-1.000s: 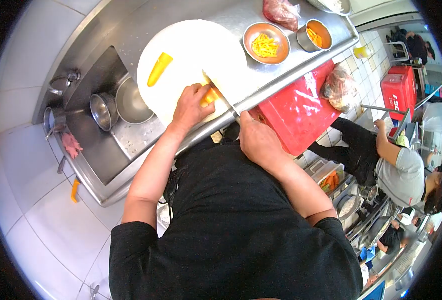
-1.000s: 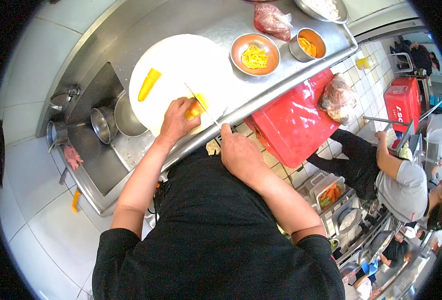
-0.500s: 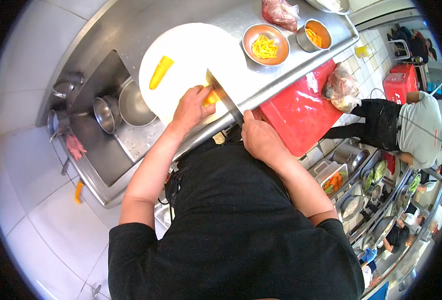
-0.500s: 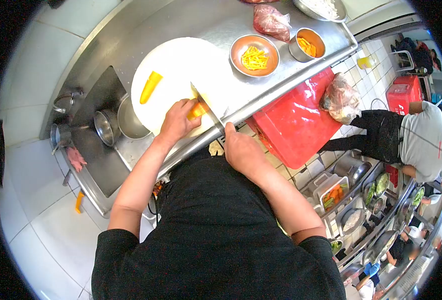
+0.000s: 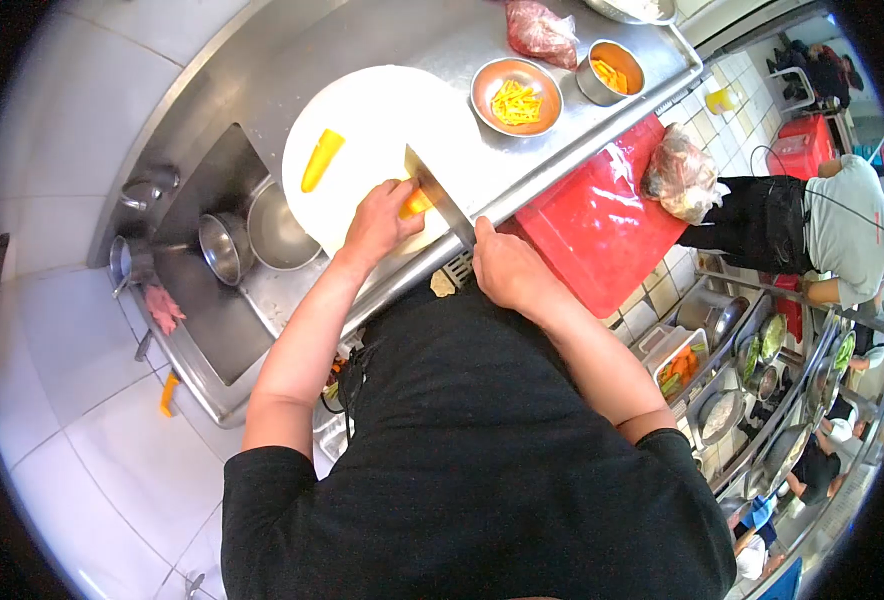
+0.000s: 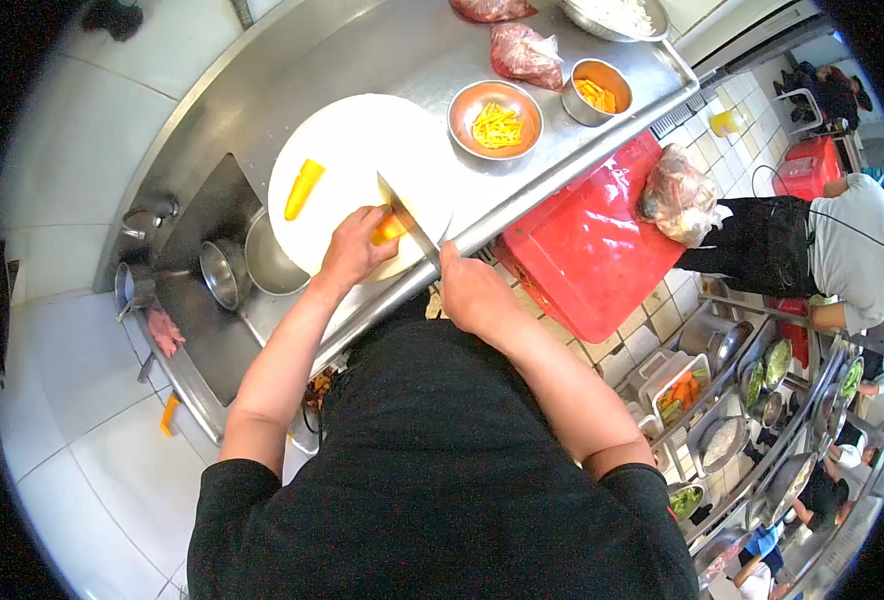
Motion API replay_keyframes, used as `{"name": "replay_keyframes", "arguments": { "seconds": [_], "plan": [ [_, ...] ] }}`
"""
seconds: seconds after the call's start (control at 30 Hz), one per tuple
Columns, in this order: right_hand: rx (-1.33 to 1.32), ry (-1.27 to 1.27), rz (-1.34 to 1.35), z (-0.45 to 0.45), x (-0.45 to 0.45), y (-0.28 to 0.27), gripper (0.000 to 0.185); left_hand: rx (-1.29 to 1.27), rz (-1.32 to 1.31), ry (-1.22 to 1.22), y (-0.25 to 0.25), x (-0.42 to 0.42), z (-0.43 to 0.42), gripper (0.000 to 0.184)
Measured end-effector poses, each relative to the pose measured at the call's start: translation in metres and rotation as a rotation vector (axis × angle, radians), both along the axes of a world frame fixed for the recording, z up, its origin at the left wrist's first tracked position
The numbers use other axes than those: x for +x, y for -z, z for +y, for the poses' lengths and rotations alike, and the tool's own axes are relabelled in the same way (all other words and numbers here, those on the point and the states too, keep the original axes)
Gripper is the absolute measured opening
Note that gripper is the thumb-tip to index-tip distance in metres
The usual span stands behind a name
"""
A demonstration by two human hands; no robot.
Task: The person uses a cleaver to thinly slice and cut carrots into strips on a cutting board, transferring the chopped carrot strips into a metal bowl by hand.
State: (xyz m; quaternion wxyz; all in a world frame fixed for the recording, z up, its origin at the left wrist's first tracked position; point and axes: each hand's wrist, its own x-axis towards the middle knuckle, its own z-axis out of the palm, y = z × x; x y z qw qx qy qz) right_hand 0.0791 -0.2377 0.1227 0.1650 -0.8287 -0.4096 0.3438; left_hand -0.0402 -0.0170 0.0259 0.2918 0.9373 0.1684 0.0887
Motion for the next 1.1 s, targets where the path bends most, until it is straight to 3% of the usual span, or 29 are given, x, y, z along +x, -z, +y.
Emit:
{"name": "replay_keyframes", "arguments": {
  "seconds": [0.13,0.73,0.8,0.9,0.97,1.1],
  "plan": [
    [-0.095,-0.019,0.011,0.008,0.007,-0.002,0.023,-0.012,0.018,-0.004,-0.001,0.002,0.002,0.054],
    [0.065,-0.005,0.028,-0.002,0.0,0.007,0.023,0.031,0.03,0.005,-0.003,0.0,0.006,0.056],
    [0.184,0.048,0.022,-0.006,-0.006,0.026,0.025,0.0,-0.029,0.047,0.01,0.004,0.009,0.057],
    [0.147,0.09,0.092,-0.005,-0.006,0.03,0.029,0.023,-0.039,0.064,0.007,0.007,0.006,0.052],
    [0.122,0.101,0.143,-0.004,-0.005,-0.001,0.03,0.077,0.013,0.046,-0.003,0.007,0.001,0.049],
    [0.191,0.19,0.195,0.001,-0.016,0.014,0.025,0.041,0.039,0.044,-0.005,0.004,-0.003,0.048]
  ]
}}
